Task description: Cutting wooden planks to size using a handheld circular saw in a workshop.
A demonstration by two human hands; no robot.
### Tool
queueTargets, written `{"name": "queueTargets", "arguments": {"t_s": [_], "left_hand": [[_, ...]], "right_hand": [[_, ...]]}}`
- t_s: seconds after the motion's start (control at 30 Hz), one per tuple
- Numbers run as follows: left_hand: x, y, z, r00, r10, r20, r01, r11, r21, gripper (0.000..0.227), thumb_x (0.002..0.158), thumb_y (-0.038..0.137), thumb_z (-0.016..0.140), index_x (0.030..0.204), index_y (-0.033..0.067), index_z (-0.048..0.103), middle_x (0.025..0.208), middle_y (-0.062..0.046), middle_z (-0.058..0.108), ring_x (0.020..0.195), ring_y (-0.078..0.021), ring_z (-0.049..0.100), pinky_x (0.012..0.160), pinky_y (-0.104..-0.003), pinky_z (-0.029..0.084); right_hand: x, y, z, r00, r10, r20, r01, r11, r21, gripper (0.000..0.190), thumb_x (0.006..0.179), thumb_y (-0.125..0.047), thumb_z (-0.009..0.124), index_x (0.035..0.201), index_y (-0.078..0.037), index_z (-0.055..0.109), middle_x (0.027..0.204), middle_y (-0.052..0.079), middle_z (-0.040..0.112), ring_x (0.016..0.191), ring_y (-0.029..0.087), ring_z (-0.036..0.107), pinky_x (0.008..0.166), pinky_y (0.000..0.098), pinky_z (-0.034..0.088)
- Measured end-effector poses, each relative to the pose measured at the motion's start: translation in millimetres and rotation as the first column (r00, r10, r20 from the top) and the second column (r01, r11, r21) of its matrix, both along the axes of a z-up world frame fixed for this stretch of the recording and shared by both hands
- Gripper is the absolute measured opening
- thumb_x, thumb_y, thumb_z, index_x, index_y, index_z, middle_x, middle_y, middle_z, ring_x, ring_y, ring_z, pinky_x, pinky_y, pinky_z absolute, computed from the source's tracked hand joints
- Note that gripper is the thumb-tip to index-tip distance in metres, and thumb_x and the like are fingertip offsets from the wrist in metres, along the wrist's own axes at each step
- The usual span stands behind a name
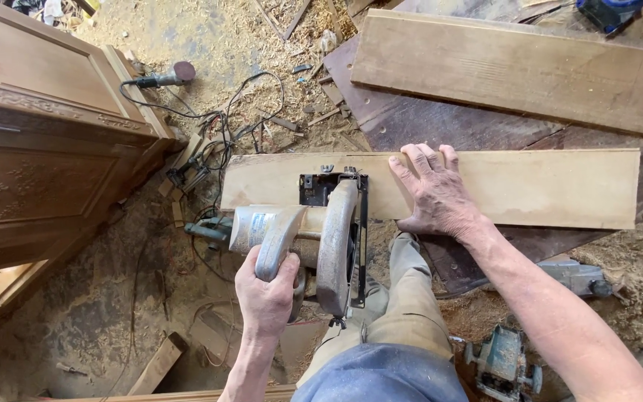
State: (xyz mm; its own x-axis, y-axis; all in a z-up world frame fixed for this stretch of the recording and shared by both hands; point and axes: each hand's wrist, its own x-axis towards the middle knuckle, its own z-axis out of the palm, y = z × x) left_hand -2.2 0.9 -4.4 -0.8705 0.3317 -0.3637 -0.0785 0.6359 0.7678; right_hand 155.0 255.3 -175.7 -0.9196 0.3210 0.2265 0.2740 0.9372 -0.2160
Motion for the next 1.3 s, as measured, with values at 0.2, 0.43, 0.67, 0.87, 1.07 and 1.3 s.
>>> {"name": "queueTargets", "arguments": {"t_s": [0.2,0.43,0.67,0.87,1.07,1.3], "left_hand": [[-3,2,-1,1.000,-0.013,-0.009,0.013,0.998,-0.057,0.016,0.083,0.020,0.078,0.083,0.0095,0.066,0.062,0.003,0.048,0.056,-0.0099,0.041,0.051,-0.028,0.039],[0,1,-18,0.990,0.135,-0.041,-0.134,0.990,0.034,0.011,0.072,0.012,0.084,0.078,0.0142,0.074,0.055,-0.005,0.059,0.054,-0.0118,0.053,0.051,-0.027,0.043],[-1,4,-17,0.991,0.128,-0.030,-0.127,0.991,0.029,0.013,0.073,0.016,0.085,0.079,0.0148,0.074,0.058,-0.004,0.056,0.057,-0.0117,0.054,0.052,-0.028,0.043],[-6,7,-20,0.992,0.123,-0.034,-0.121,0.991,0.051,0.014,0.072,0.016,0.085,0.078,0.0143,0.072,0.057,-0.003,0.055,0.054,-0.0111,0.052,0.050,-0.027,0.041],[-8,11,-16,0.992,0.120,-0.045,-0.117,0.992,0.049,0.015,0.072,0.016,0.085,0.078,0.0148,0.072,0.057,-0.003,0.055,0.054,-0.0104,0.052,0.050,-0.026,0.041],[-16,13,-21,0.995,0.083,-0.051,-0.082,0.996,0.021,0.016,0.073,0.019,0.086,0.079,0.0156,0.071,0.057,-0.004,0.054,0.054,-0.0112,0.051,0.050,-0.028,0.041]], "right_hand": [[0,0,-4,1.000,-0.002,0.018,0.002,0.999,0.046,0.132,0.037,-0.076,0.079,0.146,-0.008,0.051,0.147,0.018,0.045,0.132,0.037,0.044,0.111,0.0572,0.030],[-4,-6,3,0.997,-0.072,0.004,0.072,0.994,-0.087,0.107,0.044,-0.047,0.078,0.143,-0.012,0.058,0.147,0.016,0.047,0.140,0.035,0.042,0.114,0.0578,0.026],[-5,-8,9,0.997,-0.075,-0.032,0.072,0.992,-0.100,0.105,0.046,-0.050,0.082,0.141,-0.011,0.060,0.145,0.018,0.049,0.138,0.036,0.045,0.113,0.0579,0.027],[-6,-9,13,0.997,-0.078,-0.028,0.075,0.991,-0.111,0.103,0.044,-0.046,0.084,0.138,-0.010,0.062,0.145,0.018,0.049,0.138,0.037,0.045,0.113,0.0581,0.027],[-8,-11,17,0.996,-0.087,-0.009,0.085,0.989,-0.121,0.104,0.043,-0.044,0.084,0.139,-0.011,0.062,0.146,0.017,0.049,0.139,0.037,0.044,0.113,0.0577,0.026],[-9,-11,19,0.996,-0.090,-0.005,0.089,0.987,-0.134,0.101,0.044,-0.041,0.083,0.138,-0.010,0.063,0.145,0.017,0.049,0.138,0.037,0.044,0.113,0.0574,0.027]]}}
